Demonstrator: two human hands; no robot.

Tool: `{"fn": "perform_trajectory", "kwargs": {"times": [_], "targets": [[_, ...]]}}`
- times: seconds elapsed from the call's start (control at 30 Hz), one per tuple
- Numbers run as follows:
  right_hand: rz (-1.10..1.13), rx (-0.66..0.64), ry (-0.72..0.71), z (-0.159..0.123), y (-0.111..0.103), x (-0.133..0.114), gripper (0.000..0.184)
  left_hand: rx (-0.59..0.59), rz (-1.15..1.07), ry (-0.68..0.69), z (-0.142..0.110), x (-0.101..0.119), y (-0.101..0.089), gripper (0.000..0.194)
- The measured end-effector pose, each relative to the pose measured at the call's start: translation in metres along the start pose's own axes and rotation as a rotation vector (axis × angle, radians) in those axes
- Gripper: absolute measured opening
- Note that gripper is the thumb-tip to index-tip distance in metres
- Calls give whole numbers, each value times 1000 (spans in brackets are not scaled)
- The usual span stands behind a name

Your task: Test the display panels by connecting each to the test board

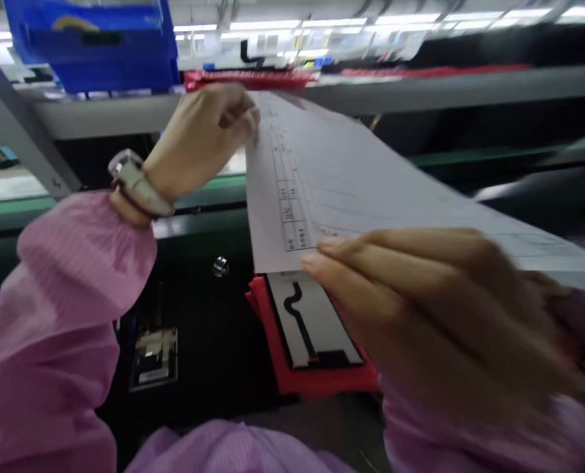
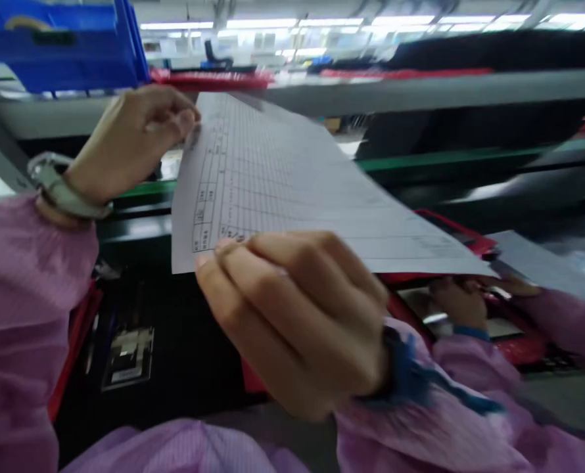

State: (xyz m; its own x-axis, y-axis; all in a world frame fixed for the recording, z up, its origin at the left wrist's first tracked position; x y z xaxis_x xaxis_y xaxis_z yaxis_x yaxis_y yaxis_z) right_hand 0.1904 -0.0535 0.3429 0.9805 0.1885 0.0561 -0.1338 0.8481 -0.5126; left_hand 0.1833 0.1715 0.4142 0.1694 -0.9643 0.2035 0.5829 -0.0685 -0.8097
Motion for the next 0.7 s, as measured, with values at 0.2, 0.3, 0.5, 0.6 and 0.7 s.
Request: {"fn": "perform_trajectory", "kwargs": {"times": [0.2, 0.3, 0.5, 0.6, 0.7], "targets": [[110, -247, -103, -55, 113, -69, 33, -215, -806, -599, -202, -74, 84, 62], [109, -306, -167, -97, 158, -107, 29, -232, -1191, -831, -286, -87, 136, 95], [132, -323, -4, -158, 211, -136, 24, -324, -1112, -940, -362, -123, 188, 94], [217, -454, 268, -184, 231, -111, 27, -522, -889, -838, -365, -153, 188, 83], [177, -648, 442, -215, 249, -87, 44, -670, -688, -693, -354, -176, 179, 69]]}}
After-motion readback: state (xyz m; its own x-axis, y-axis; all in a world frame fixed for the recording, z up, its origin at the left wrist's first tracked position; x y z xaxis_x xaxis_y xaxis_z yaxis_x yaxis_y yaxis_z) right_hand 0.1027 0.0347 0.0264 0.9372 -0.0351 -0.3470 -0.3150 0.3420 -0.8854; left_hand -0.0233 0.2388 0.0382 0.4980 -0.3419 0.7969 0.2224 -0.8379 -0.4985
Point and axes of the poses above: each hand's wrist, its own z-axis towards the middle knuckle, its own y-axis out of the palm, x = y × z, the point moved 7 cm from there along z, towards the middle knuckle
